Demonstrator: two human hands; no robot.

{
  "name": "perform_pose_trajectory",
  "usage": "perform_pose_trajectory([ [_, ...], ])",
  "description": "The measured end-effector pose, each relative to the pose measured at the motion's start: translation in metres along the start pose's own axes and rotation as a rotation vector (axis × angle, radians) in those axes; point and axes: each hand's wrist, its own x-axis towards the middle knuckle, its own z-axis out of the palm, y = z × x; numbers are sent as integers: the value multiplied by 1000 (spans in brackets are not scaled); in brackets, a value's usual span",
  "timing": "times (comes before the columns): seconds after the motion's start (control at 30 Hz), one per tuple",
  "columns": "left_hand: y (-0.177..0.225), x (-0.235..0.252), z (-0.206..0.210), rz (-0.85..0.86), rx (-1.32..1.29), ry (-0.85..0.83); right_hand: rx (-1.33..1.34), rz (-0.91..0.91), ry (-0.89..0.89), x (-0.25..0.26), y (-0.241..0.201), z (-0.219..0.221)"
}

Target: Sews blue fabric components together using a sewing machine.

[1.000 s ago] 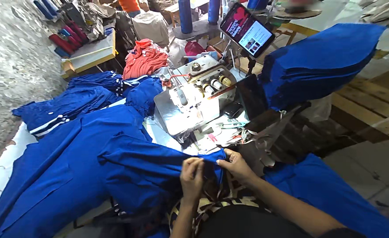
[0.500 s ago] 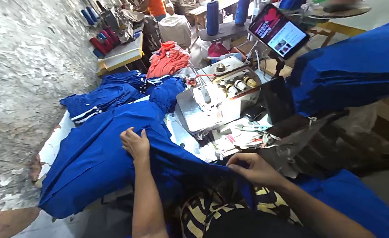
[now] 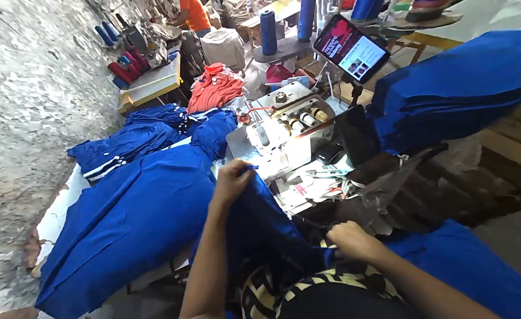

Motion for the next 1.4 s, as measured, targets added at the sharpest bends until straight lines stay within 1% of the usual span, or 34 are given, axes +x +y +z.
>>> perform_pose_trajectory([
  [0.03, -1, 4, 13, -19, 24, -15, 55, -39, 116, 1, -3, -3],
  [0.07, 0, 6, 22, -65, 27, -24, 153, -135, 285, 3, -7, -6],
  [0.13, 6, 8, 31, -129, -9, -44, 374, -347, 740, 20, -20, -6],
  [0.17, 9, 8, 31, -147, -50, -74, 457, -414, 948, 34, -29, -8],
  [0.2, 12, 8, 29, -165, -93, -118, 526, -455, 1082, 51, -37, -11],
  [0.23, 14, 9, 26, -185, -118, -160, 608, -472, 1094, 63, -41, -16],
  [0.3, 15, 11, 21, -220, -97, -189, 767, -457, 911, 70, -46, -24],
  [0.37, 5, 12, 19, -214, -18, -119, 827, -444, 756, 69, -47, -24],
  [0.43, -10, 10, 24, -149, 70, -7, 872, -415, 655, 67, -46, -18],
  [0.57, -14, 9, 43, -122, 140, 160, 914, -358, 637, 63, -45, -10],
  [0.7, -16, 8, 58, -87, 224, 274, 924, -360, 624, 54, -52, -11],
  [0.83, -6, 6, 64, -210, 317, 376, 977, -349, 610, 51, -56, -8],
  [0.9, -7, 5, 66, -236, 366, 409, 993, -350, 613, 53, -55, -4],
  [1.0, -9, 4, 70, -155, 445, 424, 998, -357, 621, 55, -53, -1],
  [1.07, -4, 0, 72, -56, 587, 427, 996, -358, 622, 57, -52, 3],
  [1.13, 7, -7, 78, 11, 676, 407, 1002, -351, 613, 59, -51, 6],
  [1.2, 15, -17, 89, 56, 699, 394, 1010, -340, 598, 62, -50, 11],
  [1.27, 15, -27, 102, 82, 692, 423, 1032, -325, 589, 64, -48, 15],
  [1.4, 6, -35, 119, 129, 658, 485, 1108, -308, 660, 70, -47, 18],
])
